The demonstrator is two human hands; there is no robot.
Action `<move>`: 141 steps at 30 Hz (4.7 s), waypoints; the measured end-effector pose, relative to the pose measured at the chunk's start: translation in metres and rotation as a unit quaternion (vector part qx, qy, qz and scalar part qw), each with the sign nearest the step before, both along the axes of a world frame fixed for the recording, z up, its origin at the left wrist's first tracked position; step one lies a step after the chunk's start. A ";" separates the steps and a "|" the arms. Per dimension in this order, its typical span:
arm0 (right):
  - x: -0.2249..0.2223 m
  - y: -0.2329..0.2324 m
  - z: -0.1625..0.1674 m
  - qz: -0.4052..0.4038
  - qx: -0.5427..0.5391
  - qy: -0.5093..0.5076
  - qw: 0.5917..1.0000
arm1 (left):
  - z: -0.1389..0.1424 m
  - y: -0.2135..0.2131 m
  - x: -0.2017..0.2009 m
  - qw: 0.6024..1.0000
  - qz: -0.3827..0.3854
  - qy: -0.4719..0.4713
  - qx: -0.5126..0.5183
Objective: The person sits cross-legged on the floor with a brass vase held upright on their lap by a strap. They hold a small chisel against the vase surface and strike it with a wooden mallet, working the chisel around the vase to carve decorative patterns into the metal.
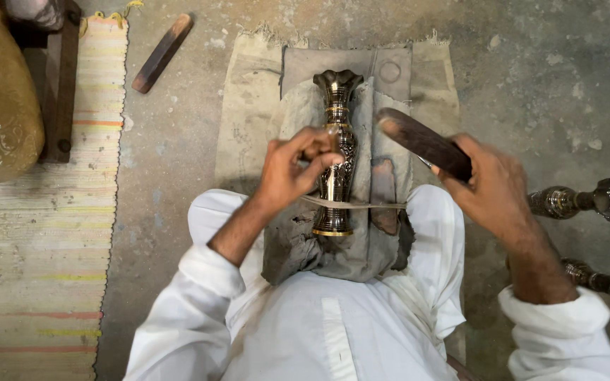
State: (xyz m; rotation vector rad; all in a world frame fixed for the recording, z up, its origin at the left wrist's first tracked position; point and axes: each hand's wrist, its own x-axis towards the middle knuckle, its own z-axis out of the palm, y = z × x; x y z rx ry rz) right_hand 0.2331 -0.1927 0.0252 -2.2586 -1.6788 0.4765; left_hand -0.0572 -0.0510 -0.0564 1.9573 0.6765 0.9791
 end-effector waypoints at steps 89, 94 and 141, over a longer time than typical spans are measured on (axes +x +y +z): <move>0.013 0.019 0.000 0.137 0.222 -0.094 0.961 | 0.012 -0.045 0.019 0.986 0.055 0.123 0.096; 0.015 0.019 -0.005 0.142 0.208 -0.098 0.963 | 0.012 -0.043 0.019 0.985 0.046 0.145 0.086; 0.015 -0.009 -0.060 -0.010 0.191 0.033 0.981 | 0.035 -0.011 0.027 0.967 -0.103 0.215 0.088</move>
